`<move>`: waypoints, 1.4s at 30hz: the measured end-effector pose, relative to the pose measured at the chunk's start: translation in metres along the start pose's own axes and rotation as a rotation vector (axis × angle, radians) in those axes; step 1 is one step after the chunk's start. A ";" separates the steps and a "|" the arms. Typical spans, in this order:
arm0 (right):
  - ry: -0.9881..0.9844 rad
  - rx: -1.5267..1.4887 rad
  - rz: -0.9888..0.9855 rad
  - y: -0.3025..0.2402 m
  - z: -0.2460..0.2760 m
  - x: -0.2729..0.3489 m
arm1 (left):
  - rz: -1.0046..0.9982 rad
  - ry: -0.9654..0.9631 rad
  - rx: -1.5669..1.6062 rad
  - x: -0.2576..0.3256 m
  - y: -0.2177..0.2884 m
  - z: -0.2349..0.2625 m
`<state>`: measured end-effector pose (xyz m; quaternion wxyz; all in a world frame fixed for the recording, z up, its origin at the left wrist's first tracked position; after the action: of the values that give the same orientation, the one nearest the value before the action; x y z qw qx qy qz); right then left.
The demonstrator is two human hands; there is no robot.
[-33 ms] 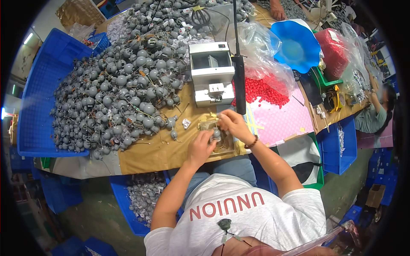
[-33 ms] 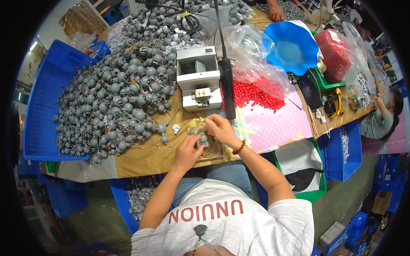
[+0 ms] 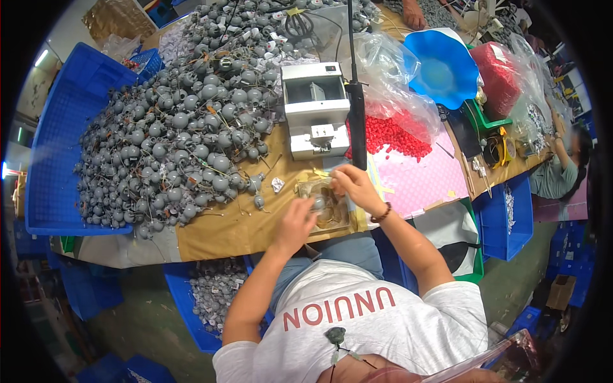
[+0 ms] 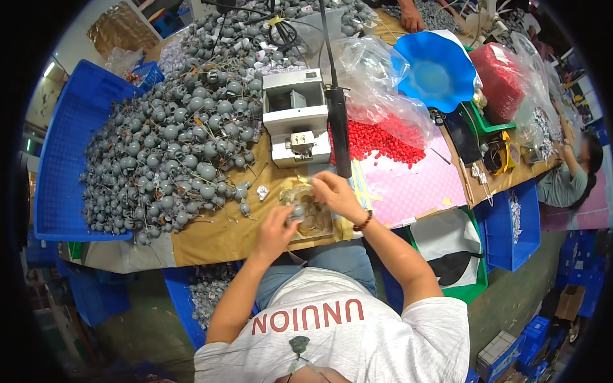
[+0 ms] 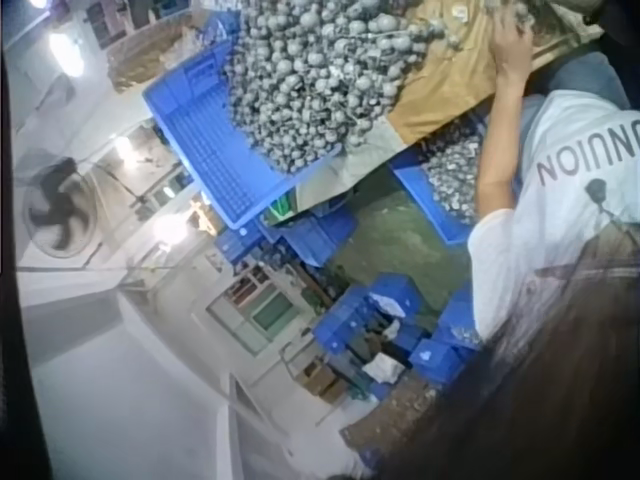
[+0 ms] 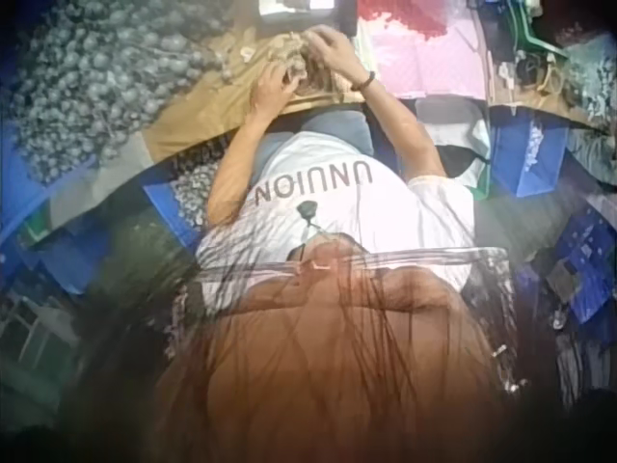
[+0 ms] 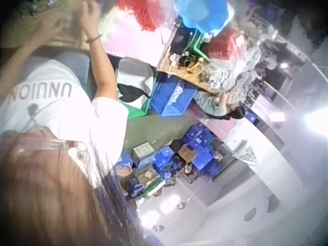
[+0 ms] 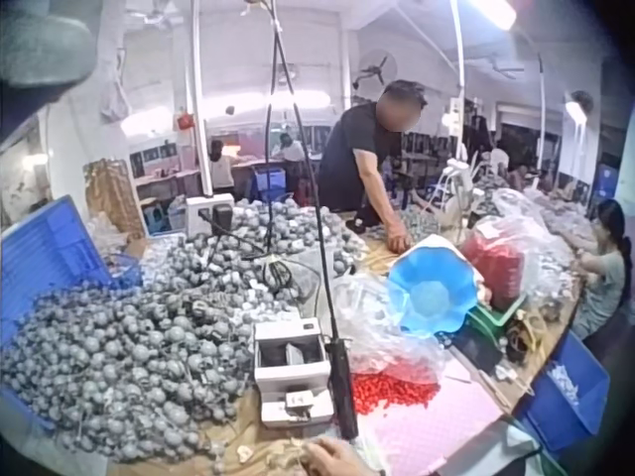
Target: Processing small plastic toy spheres using a handheld power tool on a workshop bench.
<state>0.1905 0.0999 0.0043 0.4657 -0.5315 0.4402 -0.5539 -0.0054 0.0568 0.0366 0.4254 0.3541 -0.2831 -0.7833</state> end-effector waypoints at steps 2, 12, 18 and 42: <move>0.013 0.051 0.058 -0.002 0.041 0.012 | 0.144 -0.297 -0.173 0.031 -0.013 0.033; 0.377 1.021 0.308 0.015 0.153 0.000 | 0.132 -0.414 -0.337 0.049 -0.033 0.087; 0.353 1.091 0.329 0.030 0.154 -0.010 | 0.027 -0.139 -0.737 -0.033 -0.069 0.020; -0.014 0.312 0.299 0.009 0.024 0.041 | -0.260 0.016 -0.089 0.001 -0.026 -0.016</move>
<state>0.2151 0.0584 0.0041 0.6223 -0.3857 0.4197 -0.5364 -0.0049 0.0665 0.0073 0.3376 0.3749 -0.1965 -0.8407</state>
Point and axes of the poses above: each hand's wrist, its own x-axis away from the middle knuckle, its own z-axis out of the back of the hand, y = z × x, the point moved 8 cm from there along -x, towards the middle knuckle, and after that the axes turned 4 degrees about -z, right-handed, at the moved point
